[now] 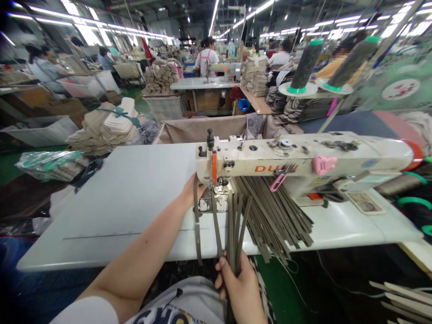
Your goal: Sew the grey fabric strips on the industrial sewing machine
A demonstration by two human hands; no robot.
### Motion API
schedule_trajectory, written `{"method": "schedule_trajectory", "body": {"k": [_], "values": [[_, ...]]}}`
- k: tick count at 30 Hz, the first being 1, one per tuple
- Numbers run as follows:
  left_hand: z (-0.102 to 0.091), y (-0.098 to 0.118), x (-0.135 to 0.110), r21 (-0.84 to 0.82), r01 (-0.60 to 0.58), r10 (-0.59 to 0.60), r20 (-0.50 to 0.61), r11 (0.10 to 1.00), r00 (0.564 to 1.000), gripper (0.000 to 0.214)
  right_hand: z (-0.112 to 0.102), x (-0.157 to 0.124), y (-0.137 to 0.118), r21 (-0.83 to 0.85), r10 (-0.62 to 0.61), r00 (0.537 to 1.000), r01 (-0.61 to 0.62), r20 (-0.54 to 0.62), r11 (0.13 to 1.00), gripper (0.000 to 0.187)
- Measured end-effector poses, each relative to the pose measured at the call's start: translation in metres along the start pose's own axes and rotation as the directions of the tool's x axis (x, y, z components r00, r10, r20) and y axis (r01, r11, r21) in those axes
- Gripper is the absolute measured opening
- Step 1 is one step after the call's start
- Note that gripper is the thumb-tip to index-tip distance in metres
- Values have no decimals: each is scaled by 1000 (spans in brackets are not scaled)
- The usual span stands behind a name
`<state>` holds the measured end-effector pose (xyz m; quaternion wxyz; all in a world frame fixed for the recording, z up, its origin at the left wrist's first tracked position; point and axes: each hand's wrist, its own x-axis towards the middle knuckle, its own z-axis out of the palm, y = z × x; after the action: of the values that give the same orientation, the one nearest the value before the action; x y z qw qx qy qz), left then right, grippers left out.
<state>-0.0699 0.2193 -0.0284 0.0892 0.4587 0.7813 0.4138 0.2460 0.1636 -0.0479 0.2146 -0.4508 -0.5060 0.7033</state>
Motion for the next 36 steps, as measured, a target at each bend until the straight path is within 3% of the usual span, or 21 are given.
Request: {"method": "schedule_trajectory", "body": {"k": [3, 8, 12, 19, 28, 31, 36], "values": [[0, 2, -28, 67, -3, 1, 30, 998, 1000, 43, -4, -2, -2, 52, 36, 998, -38, 48, 998, 67], [2, 4, -74, 146, -180, 170, 79, 973, 982, 49, -14, -15, -18, 209, 159, 978, -186, 137, 960, 62], [-1, 7, -93, 200, -262, 240, 129, 944, 962, 53, -18, -29, -27, 269, 202, 967, -239, 156, 933, 61], [-5, 12, -94, 181, -252, 228, 146, 951, 963, 53, -19, -36, -27, 181, 164, 975, -190, 150, 965, 57], [-4, 10, -92, 170, -226, 200, 157, 959, 967, 35, -28, -20, -15, 164, 229, 945, -270, 234, 949, 65], [-2, 8, -92, 167, -247, 223, 148, 955, 963, 33, -27, -20, -14, 200, 244, 948, -285, 203, 937, 74], [1, 5, -92, 169, -275, 256, 127, 947, 958, 31, -19, -23, -15, 256, 277, 956, -293, 97, 921, 65]]}}
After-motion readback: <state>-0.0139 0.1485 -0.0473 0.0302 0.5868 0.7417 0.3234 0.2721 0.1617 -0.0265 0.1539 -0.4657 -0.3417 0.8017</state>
